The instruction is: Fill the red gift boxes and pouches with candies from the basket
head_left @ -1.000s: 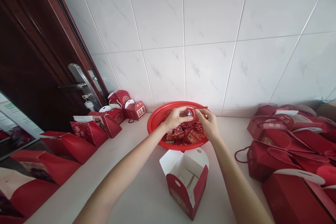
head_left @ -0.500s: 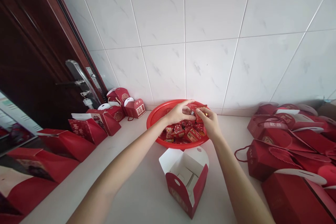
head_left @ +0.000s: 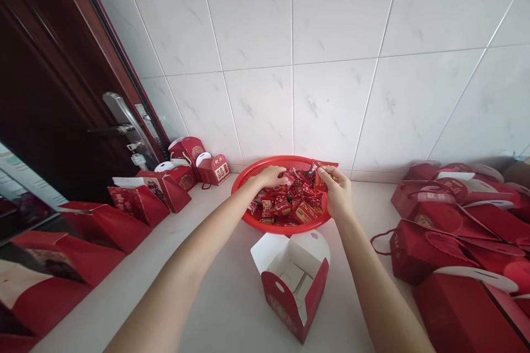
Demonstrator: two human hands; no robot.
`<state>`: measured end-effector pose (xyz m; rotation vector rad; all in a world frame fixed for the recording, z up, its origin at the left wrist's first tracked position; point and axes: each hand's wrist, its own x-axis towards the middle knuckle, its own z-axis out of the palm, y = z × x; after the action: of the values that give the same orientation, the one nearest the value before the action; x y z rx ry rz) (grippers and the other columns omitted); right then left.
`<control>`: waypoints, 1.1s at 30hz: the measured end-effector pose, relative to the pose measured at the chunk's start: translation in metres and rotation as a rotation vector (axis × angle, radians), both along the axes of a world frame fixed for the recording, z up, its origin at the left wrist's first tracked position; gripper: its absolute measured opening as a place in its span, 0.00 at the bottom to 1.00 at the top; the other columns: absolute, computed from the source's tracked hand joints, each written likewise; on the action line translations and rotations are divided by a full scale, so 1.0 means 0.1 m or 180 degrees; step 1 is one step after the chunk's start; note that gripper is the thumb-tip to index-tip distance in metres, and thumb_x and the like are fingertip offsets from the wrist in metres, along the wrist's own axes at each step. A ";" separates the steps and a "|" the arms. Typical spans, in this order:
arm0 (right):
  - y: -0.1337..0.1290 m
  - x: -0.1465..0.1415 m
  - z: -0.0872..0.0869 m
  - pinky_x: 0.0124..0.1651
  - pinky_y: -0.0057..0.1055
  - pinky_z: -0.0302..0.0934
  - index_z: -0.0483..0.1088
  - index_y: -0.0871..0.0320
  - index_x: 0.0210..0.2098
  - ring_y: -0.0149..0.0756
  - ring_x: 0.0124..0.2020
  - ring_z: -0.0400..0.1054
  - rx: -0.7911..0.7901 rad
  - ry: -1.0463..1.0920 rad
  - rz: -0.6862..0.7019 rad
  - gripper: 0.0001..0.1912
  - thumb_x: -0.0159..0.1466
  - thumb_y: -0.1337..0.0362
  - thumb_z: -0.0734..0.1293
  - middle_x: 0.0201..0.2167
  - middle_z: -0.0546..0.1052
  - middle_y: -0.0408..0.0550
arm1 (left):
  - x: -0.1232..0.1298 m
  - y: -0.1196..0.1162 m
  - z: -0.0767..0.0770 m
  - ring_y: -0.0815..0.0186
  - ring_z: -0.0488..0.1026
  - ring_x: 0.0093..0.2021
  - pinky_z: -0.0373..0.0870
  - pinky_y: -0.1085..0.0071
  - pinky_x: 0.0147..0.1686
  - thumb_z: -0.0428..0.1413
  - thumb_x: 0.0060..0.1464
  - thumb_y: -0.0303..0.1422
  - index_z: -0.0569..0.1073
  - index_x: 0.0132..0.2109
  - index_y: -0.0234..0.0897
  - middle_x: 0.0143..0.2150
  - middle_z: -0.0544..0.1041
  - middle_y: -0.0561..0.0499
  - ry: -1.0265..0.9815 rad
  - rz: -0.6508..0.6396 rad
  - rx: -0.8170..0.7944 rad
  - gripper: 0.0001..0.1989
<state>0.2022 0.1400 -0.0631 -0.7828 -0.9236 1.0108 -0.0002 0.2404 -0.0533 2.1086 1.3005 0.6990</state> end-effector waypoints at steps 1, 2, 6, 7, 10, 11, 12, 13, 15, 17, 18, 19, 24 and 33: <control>0.00 0.00 0.00 0.32 0.33 0.65 0.71 0.55 0.28 0.35 0.26 0.69 -0.0006 -0.0006 -0.0013 0.17 0.50 0.50 0.76 0.24 0.75 0.42 | 0.00 0.00 -0.02 0.63 0.73 0.34 0.68 0.71 0.39 0.68 0.39 0.38 0.73 0.25 0.39 0.29 0.78 0.54 0.0115 -0.0040 -0.0032 0.12; 0.00 0.00 0.00 0.32 0.33 0.65 0.71 0.55 0.28 0.35 0.26 0.69 -0.0012 -0.0017 -0.0026 0.17 0.50 0.50 0.76 0.24 0.75 0.42 | -0.01 -0.01 -0.04 0.64 0.73 0.33 0.67 0.72 0.38 0.68 0.37 0.38 0.73 0.25 0.39 0.28 0.77 0.55 0.0216 -0.0079 -0.0064 0.12; 0.00 0.00 0.01 0.33 0.34 0.65 0.71 0.55 0.27 0.36 0.26 0.69 -0.0032 -0.0053 -0.0042 0.18 0.50 0.49 0.76 0.24 0.75 0.43 | -0.01 -0.08 -0.05 0.65 0.70 0.28 0.65 0.73 0.33 0.66 0.35 0.35 0.74 0.22 0.39 0.22 0.74 0.57 0.0551 -0.0209 -0.0212 0.09; 0.00 0.00 0.01 0.33 0.34 0.65 0.71 0.55 0.27 0.36 0.26 0.69 -0.0030 -0.0054 -0.0042 0.18 0.50 0.49 0.76 0.24 0.75 0.43 | -0.02 -0.11 -0.03 0.65 0.70 0.27 0.64 0.72 0.31 0.66 0.34 0.33 0.75 0.21 0.39 0.21 0.73 0.57 0.0620 -0.0233 -0.0259 0.07; 0.00 -0.01 0.01 0.33 0.34 0.65 0.71 0.55 0.28 0.36 0.26 0.69 -0.0007 -0.0028 -0.0051 0.18 0.49 0.49 0.76 0.25 0.75 0.43 | -0.03 -0.21 0.04 0.65 0.68 0.25 0.62 0.70 0.28 0.63 0.31 0.27 0.78 0.20 0.40 0.20 0.75 0.56 0.0750 -0.0291 -0.0428 0.03; 0.00 -0.01 0.00 0.33 0.33 0.65 0.71 0.55 0.28 0.35 0.26 0.69 0.0001 -0.0011 -0.0060 0.18 0.49 0.49 0.76 0.25 0.75 0.43 | -0.03 -0.24 0.07 0.65 0.68 0.24 0.61 0.70 0.27 0.63 0.30 0.26 0.78 0.20 0.40 0.20 0.75 0.55 0.0769 -0.0308 -0.0503 0.05; 0.00 -0.01 0.00 0.32 0.33 0.65 0.71 0.55 0.27 0.35 0.26 0.68 0.0009 0.0007 -0.0070 0.18 0.49 0.49 0.76 0.25 0.75 0.42 | -0.04 -0.26 0.09 0.66 0.67 0.23 0.60 0.70 0.25 0.63 0.29 0.26 0.79 0.20 0.40 0.19 0.74 0.55 0.0772 -0.0320 -0.0583 0.05; 0.01 -0.01 0.00 0.32 0.33 0.65 0.71 0.55 0.27 0.35 0.26 0.68 0.0017 0.0024 -0.0083 0.17 0.49 0.50 0.76 0.25 0.75 0.42 | -0.04 -0.29 0.11 0.67 0.64 0.21 0.58 0.69 0.24 0.63 0.29 0.26 0.78 0.18 0.40 0.17 0.72 0.55 0.0759 -0.0322 -0.0663 0.04; 0.01 -0.02 0.00 0.32 0.32 0.64 0.71 0.55 0.26 0.34 0.26 0.67 0.0033 0.0046 -0.0097 0.17 0.49 0.51 0.76 0.24 0.74 0.42 | -0.03 -0.32 0.14 0.70 0.58 0.17 0.54 0.69 0.21 0.63 0.32 0.29 0.75 0.15 0.38 0.12 0.65 0.56 0.0679 -0.0305 -0.0801 0.06; 0.01 -0.02 0.00 0.32 0.32 0.64 0.72 0.55 0.25 0.34 0.26 0.67 0.0043 0.0053 -0.0092 0.16 0.49 0.51 0.76 0.24 0.74 0.41 | -0.03 -0.33 0.15 0.71 0.53 0.16 0.50 0.69 0.20 0.61 0.35 0.32 0.70 0.12 0.38 0.11 0.60 0.57 0.0517 -0.0276 -0.0870 0.11; 0.01 -0.02 0.00 0.32 0.32 0.64 0.72 0.55 0.25 0.34 0.26 0.67 0.0045 0.0056 -0.0088 0.16 0.49 0.51 0.76 0.23 0.74 0.42 | -0.03 -0.33 0.15 0.72 0.52 0.16 0.49 0.68 0.20 0.60 0.36 0.33 0.68 0.12 0.38 0.11 0.59 0.57 0.0413 -0.0257 -0.0876 0.12; 0.02 -0.02 0.00 0.33 0.32 0.64 0.72 0.55 0.25 0.34 0.26 0.67 0.0045 0.0060 -0.0086 0.16 0.49 0.51 0.76 0.23 0.74 0.42 | -0.04 -0.33 0.16 0.72 0.52 0.17 0.49 0.68 0.20 0.59 0.37 0.34 0.68 0.12 0.38 0.12 0.60 0.56 0.0300 -0.0233 -0.0867 0.13; 0.02 -0.02 0.00 0.33 0.32 0.64 0.73 0.55 0.26 0.34 0.27 0.67 0.0040 0.0062 -0.0104 0.16 0.48 0.51 0.77 0.24 0.75 0.42 | -0.07 -0.31 0.16 0.69 0.57 0.21 0.53 0.68 0.24 0.56 0.43 0.41 0.64 0.15 0.39 0.16 0.63 0.55 -0.0313 -0.0027 -0.0700 0.16; 0.01 -0.02 0.01 0.32 0.32 0.63 0.73 0.56 0.26 0.34 0.26 0.67 0.0027 0.0065 -0.0088 0.17 0.47 0.50 0.77 0.24 0.75 0.42 | -0.10 -0.34 0.19 0.69 0.62 0.23 0.60 0.70 0.28 0.61 0.43 0.44 0.66 0.20 0.37 0.19 0.67 0.56 -0.0859 -0.0100 -0.0799 0.17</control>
<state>0.2002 0.1410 -0.0620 -0.7750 -0.8969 0.9887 -0.0104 0.2063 -0.0341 1.7631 1.1400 0.7364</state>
